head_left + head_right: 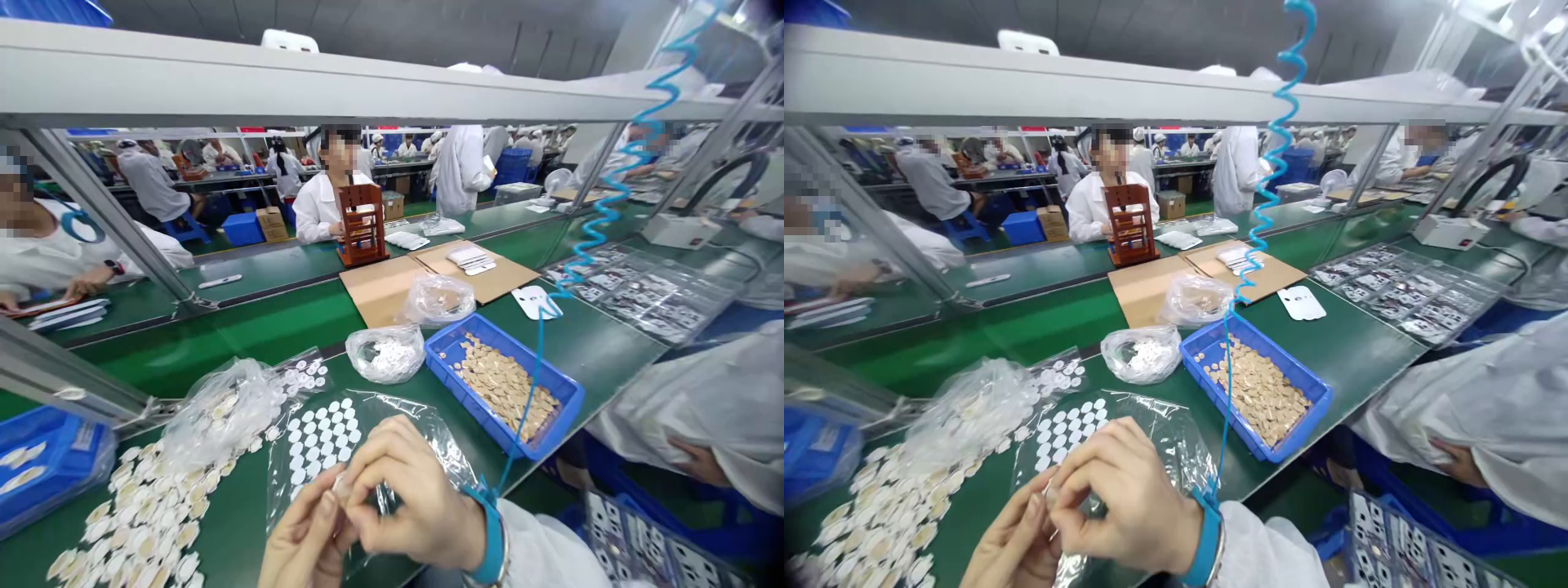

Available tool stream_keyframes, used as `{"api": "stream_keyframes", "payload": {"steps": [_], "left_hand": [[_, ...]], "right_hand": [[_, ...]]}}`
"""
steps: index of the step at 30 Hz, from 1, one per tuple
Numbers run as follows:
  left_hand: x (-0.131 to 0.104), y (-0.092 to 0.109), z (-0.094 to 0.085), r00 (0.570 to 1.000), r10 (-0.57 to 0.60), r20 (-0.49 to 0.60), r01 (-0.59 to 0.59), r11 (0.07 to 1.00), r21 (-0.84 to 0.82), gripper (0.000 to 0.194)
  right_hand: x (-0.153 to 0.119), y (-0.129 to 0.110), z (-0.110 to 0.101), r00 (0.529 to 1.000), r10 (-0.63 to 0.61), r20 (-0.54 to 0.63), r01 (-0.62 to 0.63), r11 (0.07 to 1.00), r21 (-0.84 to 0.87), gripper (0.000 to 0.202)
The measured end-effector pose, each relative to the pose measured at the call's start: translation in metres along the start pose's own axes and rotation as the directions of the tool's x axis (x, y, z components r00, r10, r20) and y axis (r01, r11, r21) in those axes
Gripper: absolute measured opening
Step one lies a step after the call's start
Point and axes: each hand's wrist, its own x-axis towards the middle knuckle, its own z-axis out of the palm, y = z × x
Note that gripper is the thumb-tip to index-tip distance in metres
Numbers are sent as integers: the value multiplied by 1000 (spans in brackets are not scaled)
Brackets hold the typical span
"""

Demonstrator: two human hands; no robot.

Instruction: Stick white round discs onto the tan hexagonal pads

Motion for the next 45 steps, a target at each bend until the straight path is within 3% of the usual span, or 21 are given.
{"api": "stream_keyframes", "payload": {"steps": [4, 7, 10, 13, 16, 19, 22, 24, 27, 37, 41, 45], "left_hand": [[6, 4, -3, 994, -4, -105, -2, 998, -56, 29], [11, 8, -11, 980, 53, -191, -60, 998, -32, 22], [16, 8, -24, 966, 76, -247, -88, 995, -36, 23], [24, 4, -35, 968, 100, -230, -122, 989, -82, 22], [37, 2, -40, 974, 138, -180, -162, 978, -128, 17], [56, 1, -37, 976, 160, -151, -182, 972, -146, 17], [74, -4, -31, 984, 127, -121, -145, 978, -150, 16], [83, -11, -28, 990, 100, -100, -115, 981, -154, 17], [90, -22, -27, 991, 92, -101, -108, 980, -164, 18], [91, -31, -32, 982, 122, -143, -155, 957, -247, 25], [82, -27, -26, 994, 63, -90, -89, 943, -321, 20], [57, -18, -7, 998, -45, 42, 58, 909, -412, 17]], "right_hand": [[-9, 8, -14, 1000, -5, -25, 3, 996, -85, 13], [-20, 42, -53, 982, 110, -156, -150, 950, -274, 11], [-37, 84, -104, 899, 212, -384, -384, 804, -454, 10], [-50, 117, -131, 882, 300, -365, -458, 731, -506, 15], [-52, 123, -112, 899, 360, -248, -437, 747, -500, 22], [-47, 105, -57, 918, 396, 31, -348, 839, -418, 21], [-42, 86, 6, 879, 366, 306, -256, 903, -345, 13], [-43, 83, 39, 858, 358, 368, -225, 907, -357, 8], [-48, 87, 66, 856, 364, 367, -202, 889, -411, 5], [-63, 94, 80, 919, 245, 308, -129, 927, -352, 19], [-56, 77, 67, 913, 212, 349, -107, 949, -295, 13], [-41, 47, 46, 930, 24, 366, 23, 992, -122, 14]]}}
